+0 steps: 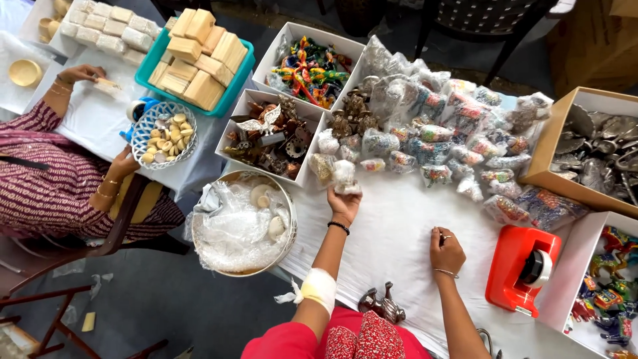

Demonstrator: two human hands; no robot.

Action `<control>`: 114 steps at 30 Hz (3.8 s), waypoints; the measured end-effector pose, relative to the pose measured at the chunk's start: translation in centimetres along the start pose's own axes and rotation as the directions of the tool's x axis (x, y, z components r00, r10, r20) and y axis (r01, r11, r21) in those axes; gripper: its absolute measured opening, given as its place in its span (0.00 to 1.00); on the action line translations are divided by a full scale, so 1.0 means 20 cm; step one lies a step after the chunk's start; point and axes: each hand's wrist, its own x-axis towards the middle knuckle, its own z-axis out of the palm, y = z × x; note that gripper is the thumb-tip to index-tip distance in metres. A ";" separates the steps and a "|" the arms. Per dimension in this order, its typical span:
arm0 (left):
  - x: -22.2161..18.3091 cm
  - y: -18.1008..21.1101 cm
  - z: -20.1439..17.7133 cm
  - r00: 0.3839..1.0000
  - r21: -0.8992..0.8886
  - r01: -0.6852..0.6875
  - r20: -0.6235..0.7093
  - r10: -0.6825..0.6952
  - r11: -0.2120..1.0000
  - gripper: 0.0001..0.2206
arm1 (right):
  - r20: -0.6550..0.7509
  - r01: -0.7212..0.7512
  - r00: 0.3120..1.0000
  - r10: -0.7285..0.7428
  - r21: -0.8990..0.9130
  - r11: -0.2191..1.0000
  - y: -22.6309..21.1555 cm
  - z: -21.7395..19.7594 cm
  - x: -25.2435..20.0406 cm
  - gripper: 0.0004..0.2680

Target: Wrapping small figurines and souvenir items in bubble wrap for shipping or storage.

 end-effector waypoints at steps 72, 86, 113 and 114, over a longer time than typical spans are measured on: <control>-0.92 -0.34 0.36 0.523 0.531 -0.791 0.844 0.115 -0.304 0.39 | 0.566 -0.565 0.824 -0.022 0.824 0.039 -0.25 -0.02 0.03 0.28; -0.35 -0.30 0.26 0.691 0.851 -0.504 0.501 0.521 -0.149 0.27 | 0.099 0.355 0.926 -0.364 0.096 0.930 -0.37 0.35 -0.27 0.18; 0.00 -0.19 0.15 0.609 0.713 -0.156 0.614 0.501 -0.684 0.31 | 0.313 0.347 0.909 -0.276 -0.202 0.916 -0.51 0.28 -0.28 0.17; -0.04 -0.18 0.17 0.619 0.671 -0.113 0.625 0.477 -0.733 0.32 | 0.336 0.337 0.907 -0.254 -0.217 0.916 -0.50 0.29 -0.29 0.18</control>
